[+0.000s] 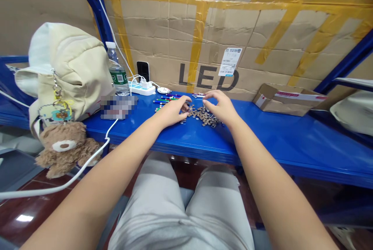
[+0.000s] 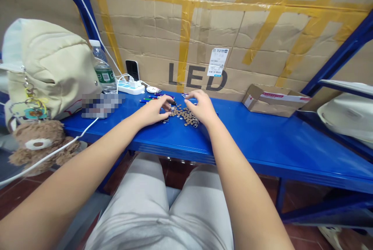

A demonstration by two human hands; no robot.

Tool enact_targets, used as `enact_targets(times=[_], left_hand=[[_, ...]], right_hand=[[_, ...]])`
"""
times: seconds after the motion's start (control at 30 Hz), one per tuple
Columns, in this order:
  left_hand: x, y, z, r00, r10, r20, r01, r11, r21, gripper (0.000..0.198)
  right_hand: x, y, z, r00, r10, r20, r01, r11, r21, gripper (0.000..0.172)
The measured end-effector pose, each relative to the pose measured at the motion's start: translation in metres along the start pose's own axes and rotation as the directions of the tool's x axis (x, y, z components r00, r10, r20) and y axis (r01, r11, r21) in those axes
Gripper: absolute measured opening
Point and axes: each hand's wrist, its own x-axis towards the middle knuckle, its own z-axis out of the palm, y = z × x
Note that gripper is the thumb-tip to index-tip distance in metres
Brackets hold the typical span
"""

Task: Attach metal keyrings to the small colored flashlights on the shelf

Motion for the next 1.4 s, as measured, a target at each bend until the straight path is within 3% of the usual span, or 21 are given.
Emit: enact_targets(times=[0.07, 0.13, 0.23, 0.47, 0.67, 0.93, 1.2, 1.4], left_hand=[[0.000, 0.000, 0.000, 1.000, 0.004, 0.003, -0.004, 1.000, 0.004, 0.040], [0.000, -0.001, 0.000, 1.000, 0.010, 0.008, -0.010, 1.000, 0.009, 0.039], [0.000, -0.001, 0.000, 1.000, 0.008, 0.011, -0.008, 1.000, 0.013, 0.039], [0.001, 0.000, 0.000, 1.000, -0.011, 0.021, 0.011, 1.000, 0.023, 0.039], [0.001, 0.002, 0.000, 1.000, -0.009, 0.027, 0.008, 0.999, 0.034, 0.037], [0.002, -0.001, 0.002, 1.000, 0.001, 0.029, -0.002, 0.999, 0.032, 0.037], [0.001, 0.000, 0.001, 0.999, 0.001, 0.033, -0.001, 1.000, 0.019, 0.037], [0.001, 0.000, 0.000, 1.000, 0.011, 0.026, -0.011, 1.000, 0.025, 0.037]], right_hand=[[-0.001, 0.006, -0.006, 0.986, 0.152, 0.066, -0.142, 0.980, -0.139, 0.012], [-0.003, 0.009, -0.008, 0.942, 0.297, 0.155, -0.242, 0.923, -0.299, 0.014], [-0.006, 0.011, -0.006, 0.883, 0.402, 0.242, -0.268, 0.855, -0.443, 0.018], [0.001, 0.017, 0.009, 0.888, 0.387, 0.247, -0.234, 0.844, -0.482, 0.026], [0.008, 0.021, 0.014, 0.873, 0.420, 0.249, -0.261, 0.832, -0.490, 0.020], [0.007, 0.027, 0.009, 0.913, 0.321, 0.252, -0.203, 0.892, -0.404, 0.014], [0.004, 0.024, 0.008, 0.861, 0.431, 0.270, -0.296, 0.856, -0.424, 0.017], [0.003, 0.024, 0.004, 0.859, 0.419, 0.294, -0.284, 0.868, -0.408, 0.018]])
